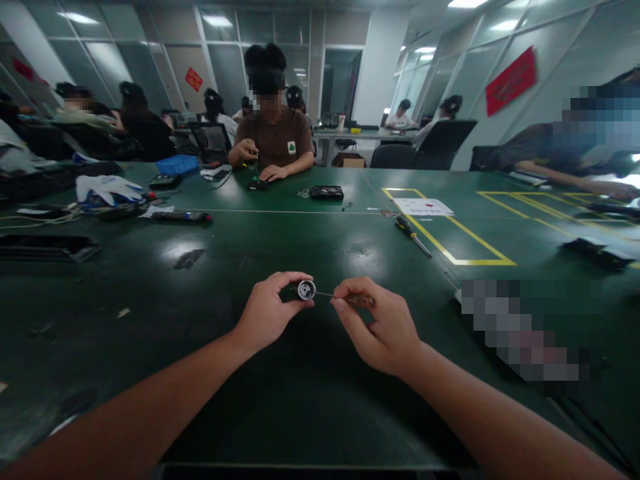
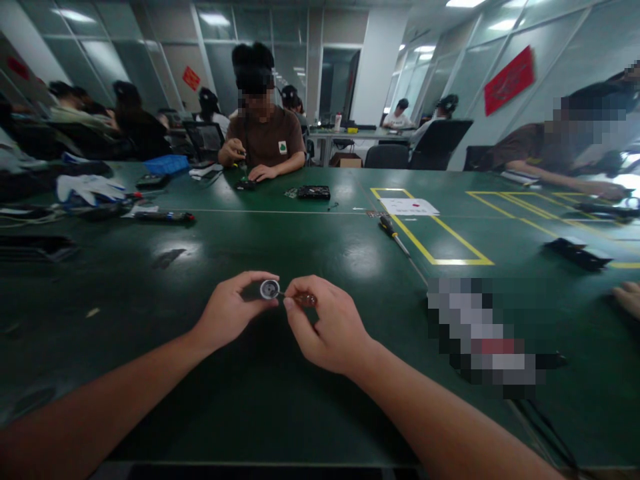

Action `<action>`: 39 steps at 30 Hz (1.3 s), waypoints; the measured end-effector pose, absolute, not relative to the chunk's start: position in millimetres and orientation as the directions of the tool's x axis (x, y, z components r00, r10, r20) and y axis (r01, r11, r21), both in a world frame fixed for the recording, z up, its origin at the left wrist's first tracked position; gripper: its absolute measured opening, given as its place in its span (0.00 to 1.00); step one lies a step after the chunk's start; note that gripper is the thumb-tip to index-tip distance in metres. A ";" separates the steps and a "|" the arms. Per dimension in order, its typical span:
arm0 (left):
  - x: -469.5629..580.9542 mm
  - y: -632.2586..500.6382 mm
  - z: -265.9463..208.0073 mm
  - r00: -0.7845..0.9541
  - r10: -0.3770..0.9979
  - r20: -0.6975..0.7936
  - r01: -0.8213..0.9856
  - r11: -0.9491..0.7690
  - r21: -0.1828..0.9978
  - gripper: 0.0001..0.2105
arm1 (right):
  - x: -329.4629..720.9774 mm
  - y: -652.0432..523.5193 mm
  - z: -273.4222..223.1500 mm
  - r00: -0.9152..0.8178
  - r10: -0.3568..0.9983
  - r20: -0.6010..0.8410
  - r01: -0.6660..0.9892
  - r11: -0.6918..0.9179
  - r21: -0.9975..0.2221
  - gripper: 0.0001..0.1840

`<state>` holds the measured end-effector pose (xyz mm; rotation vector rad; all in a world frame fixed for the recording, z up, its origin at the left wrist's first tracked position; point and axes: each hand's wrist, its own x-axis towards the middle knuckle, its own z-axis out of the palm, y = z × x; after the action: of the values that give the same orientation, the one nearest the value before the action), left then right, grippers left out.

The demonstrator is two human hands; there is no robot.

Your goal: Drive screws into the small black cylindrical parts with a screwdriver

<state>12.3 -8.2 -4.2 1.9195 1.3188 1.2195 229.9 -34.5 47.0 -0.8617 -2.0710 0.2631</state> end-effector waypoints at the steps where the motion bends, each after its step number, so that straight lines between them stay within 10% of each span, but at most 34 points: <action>1: 12.1 -8.3 -4.2 0.127 0.911 0.391 0.457 -0.404 0.792 0.18 | 229.5 -34.7 47.0 -0.399 0.659 0.638 0.481 0.742 -0.466 0.04; 39: 10.7 -6.8 -6.1 0.152 0.873 0.463 0.435 -0.480 0.762 0.19 | 226.8 -35.2 46.0 -0.414 0.642 0.645 0.455 0.760 -0.464 0.05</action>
<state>10.7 -6.8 -6.1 1.9814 1.2438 1.2843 226.8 -35.2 46.0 -0.8208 -2.0808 0.2711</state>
